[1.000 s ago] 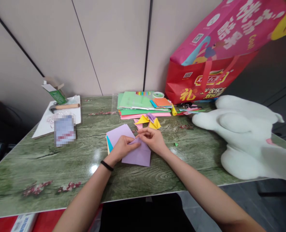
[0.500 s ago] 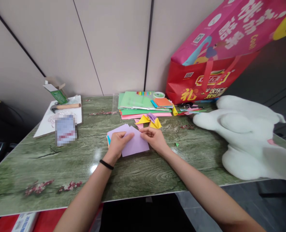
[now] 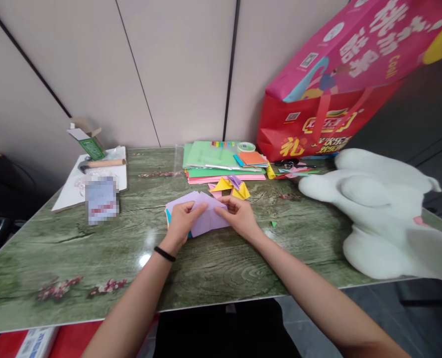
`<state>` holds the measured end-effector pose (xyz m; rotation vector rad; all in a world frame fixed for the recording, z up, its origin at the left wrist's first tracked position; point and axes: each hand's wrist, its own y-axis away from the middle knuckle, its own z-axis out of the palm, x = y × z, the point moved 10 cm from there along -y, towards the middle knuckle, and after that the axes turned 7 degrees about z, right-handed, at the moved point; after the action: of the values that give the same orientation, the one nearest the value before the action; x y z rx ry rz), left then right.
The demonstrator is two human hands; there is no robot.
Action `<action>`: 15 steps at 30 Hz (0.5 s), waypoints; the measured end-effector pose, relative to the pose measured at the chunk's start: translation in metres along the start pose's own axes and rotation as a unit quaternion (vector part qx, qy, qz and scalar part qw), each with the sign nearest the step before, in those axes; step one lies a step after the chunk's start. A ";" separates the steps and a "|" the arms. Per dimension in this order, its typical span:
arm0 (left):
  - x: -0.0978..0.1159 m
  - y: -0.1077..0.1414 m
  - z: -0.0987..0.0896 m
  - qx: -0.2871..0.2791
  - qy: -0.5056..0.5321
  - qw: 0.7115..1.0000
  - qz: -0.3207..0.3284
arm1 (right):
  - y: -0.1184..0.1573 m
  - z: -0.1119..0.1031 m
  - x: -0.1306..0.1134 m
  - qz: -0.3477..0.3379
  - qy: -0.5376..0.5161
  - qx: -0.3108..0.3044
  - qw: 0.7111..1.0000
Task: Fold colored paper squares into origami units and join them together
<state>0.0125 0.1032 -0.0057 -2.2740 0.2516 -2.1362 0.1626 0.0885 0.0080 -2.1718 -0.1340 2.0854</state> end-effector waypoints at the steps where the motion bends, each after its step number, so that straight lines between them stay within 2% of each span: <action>1: 0.002 -0.001 0.002 -0.006 -0.002 1.000 0.015 | 0.000 -0.002 -0.003 -0.010 0.009 0.009 1.000; 4: 0.016 -0.003 -0.002 0.013 -0.020 0.996 0.085 | 0.001 -0.012 -0.009 -0.037 0.028 0.047 0.998; 7: 0.040 0.002 -0.017 0.093 -0.111 0.975 0.170 | 0.003 -0.019 -0.013 -0.058 0.044 0.074 0.995; 9: 0.053 0.009 -0.020 0.119 -0.156 0.960 0.197 | 0.007 -0.022 -0.021 -0.090 0.073 0.100 0.988; 11: 0.056 0.012 -0.016 0.105 -0.156 0.963 0.193 | 0.013 -0.024 -0.033 -0.139 0.112 0.125 0.976; 15: 0.052 0.013 -0.001 0.037 -0.115 0.978 0.172 | 0.028 -0.019 -0.054 -0.239 0.175 0.141 0.945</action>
<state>0.0132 0.0844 0.0440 -2.2142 0.5087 -1.6751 0.1783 0.0520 0.0577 -2.0375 -0.2747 1.3523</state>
